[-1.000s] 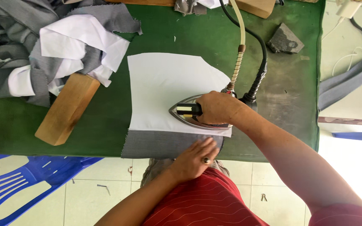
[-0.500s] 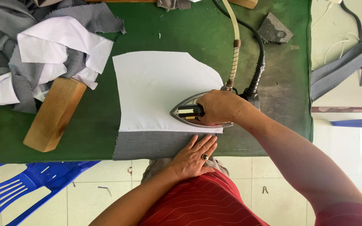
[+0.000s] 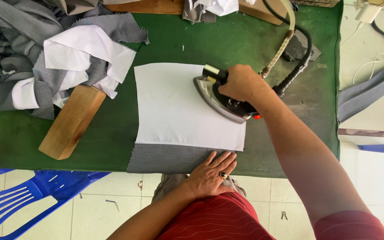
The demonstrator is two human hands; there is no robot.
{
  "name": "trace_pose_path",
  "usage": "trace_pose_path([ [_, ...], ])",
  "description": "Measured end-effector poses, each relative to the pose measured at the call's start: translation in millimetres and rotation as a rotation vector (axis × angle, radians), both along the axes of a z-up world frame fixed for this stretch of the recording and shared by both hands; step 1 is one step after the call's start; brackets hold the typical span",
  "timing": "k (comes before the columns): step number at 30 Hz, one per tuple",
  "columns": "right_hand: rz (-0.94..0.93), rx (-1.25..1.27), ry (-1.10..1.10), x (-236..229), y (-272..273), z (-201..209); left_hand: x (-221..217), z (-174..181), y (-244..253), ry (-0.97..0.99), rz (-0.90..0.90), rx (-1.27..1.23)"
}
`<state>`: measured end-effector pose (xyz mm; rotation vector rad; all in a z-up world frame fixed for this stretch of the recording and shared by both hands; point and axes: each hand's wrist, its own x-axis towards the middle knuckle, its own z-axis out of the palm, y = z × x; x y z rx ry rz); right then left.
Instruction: The person irons a piece of gray fabric on a green worktable using a steam iron and a wooden pressing block. They repeatedly smooth the fabric, adjust its position, and press seams to flatten them.
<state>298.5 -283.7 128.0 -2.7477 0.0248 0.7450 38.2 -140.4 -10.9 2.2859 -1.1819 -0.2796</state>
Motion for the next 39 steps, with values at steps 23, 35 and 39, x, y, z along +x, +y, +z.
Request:
trace_pose_path([
  [23,0.497,0.017,0.082,44.7,189.7,36.2,39.6,8.6,137.6,-0.199,0.938,0.334],
  [35,0.338,0.139,0.125,64.1,197.2,36.3,39.1,6.5,140.6,-0.141,0.924,0.343],
  [39,0.445,0.077,0.209,29.7,185.3,38.6,36.8,4.9,139.7,-0.178,0.942,0.272],
])
